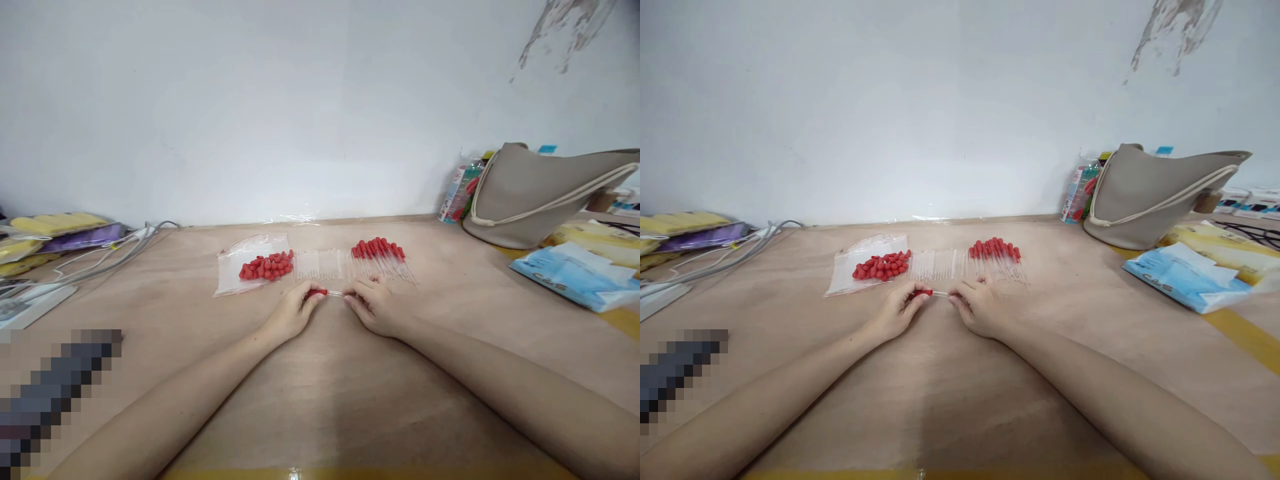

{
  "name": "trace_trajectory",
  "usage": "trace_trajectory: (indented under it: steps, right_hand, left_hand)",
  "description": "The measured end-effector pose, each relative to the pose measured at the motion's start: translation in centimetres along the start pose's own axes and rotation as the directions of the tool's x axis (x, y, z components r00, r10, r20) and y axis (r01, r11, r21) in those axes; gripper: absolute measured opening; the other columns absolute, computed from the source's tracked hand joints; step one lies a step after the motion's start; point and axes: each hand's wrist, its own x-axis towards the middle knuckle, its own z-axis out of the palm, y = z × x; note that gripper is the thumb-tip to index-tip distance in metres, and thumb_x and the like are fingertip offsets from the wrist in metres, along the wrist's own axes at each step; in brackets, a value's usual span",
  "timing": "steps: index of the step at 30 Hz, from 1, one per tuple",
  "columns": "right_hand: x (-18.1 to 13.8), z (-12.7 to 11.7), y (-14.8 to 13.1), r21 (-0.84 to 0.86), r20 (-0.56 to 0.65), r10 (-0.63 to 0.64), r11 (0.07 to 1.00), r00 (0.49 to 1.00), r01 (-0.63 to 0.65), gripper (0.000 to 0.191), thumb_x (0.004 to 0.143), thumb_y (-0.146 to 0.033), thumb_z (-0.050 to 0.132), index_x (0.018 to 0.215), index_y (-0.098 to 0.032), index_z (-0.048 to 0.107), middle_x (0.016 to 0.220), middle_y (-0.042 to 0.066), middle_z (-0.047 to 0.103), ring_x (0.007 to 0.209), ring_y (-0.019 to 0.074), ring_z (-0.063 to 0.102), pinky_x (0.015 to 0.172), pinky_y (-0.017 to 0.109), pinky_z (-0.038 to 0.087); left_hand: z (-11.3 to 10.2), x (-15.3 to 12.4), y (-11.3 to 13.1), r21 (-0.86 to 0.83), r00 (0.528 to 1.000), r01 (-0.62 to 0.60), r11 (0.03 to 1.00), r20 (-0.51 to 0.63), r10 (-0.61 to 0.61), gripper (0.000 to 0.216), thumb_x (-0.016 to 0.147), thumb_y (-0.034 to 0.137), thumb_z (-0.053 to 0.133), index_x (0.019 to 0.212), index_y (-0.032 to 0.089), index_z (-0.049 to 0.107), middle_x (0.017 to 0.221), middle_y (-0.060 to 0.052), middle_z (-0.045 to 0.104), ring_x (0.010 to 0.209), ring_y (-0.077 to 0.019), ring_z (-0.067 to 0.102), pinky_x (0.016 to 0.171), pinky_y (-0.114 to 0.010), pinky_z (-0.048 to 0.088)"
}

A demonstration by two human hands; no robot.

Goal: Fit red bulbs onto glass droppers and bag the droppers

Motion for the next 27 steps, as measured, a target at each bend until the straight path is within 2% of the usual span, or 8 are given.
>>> trace_trajectory:
  steps: [9,14,22,27]
  right_hand:
    - [0.1,0.1,0.4,0.003,0.028,-0.025,1.000,0.999,0.025,0.016,0.087,-0.023,0.042,0.087,-0.019,0.057,0.079,0.001,0.062,0.071,0.0117,0.054,0.078,0.031,0.026]
    - [0.2,-0.2,0.8,0.002,0.090,-0.074,0.997,0.993,0.075,0.019,0.087,-0.022,0.041,0.086,-0.020,0.060,0.078,0.001,0.061,0.072,0.0121,0.054,0.077,0.031,0.025]
    - [0.3,-0.6,-0.3,-0.214,0.103,-0.077,0.972,0.992,0.098,0.025,0.088,-0.022,0.038,0.083,-0.019,0.062,0.077,0.003,0.062,0.066,0.0123,0.050,0.074,0.032,0.024]
    - [0.4,-0.4,-1.2,-0.274,0.119,-0.092,0.954,0.989,0.122,0.028,0.087,-0.021,0.035,0.074,-0.016,0.059,0.070,0.003,0.062,0.061,0.0122,0.047,0.069,0.031,0.023]
  left_hand:
    - [0.1,-0.2,0.0,-0.019,0.998,0.042,0.999,0.038,-0.041,0.018,0.084,0.031,0.047,0.089,0.018,0.058,0.079,0.000,0.063,0.071,-0.0127,0.056,0.067,-0.025,0.044]
    - [0.2,-0.4,0.1,-0.017,0.997,-0.014,1.000,0.078,0.015,0.017,0.084,0.029,0.048,0.089,0.018,0.060,0.083,-0.001,0.065,0.075,-0.0129,0.058,0.070,-0.025,0.044]
    - [0.2,-0.6,0.3,0.080,0.994,-0.071,0.994,0.090,0.064,0.019,0.084,0.031,0.048,0.089,0.018,0.061,0.079,-0.002,0.065,0.068,-0.0128,0.058,0.063,-0.024,0.044]
    - [0.2,-0.7,0.3,0.114,0.989,-0.120,0.986,0.098,0.109,0.019,0.084,0.030,0.048,0.088,0.016,0.060,0.078,-0.003,0.064,0.069,-0.0128,0.057,0.063,-0.024,0.043]
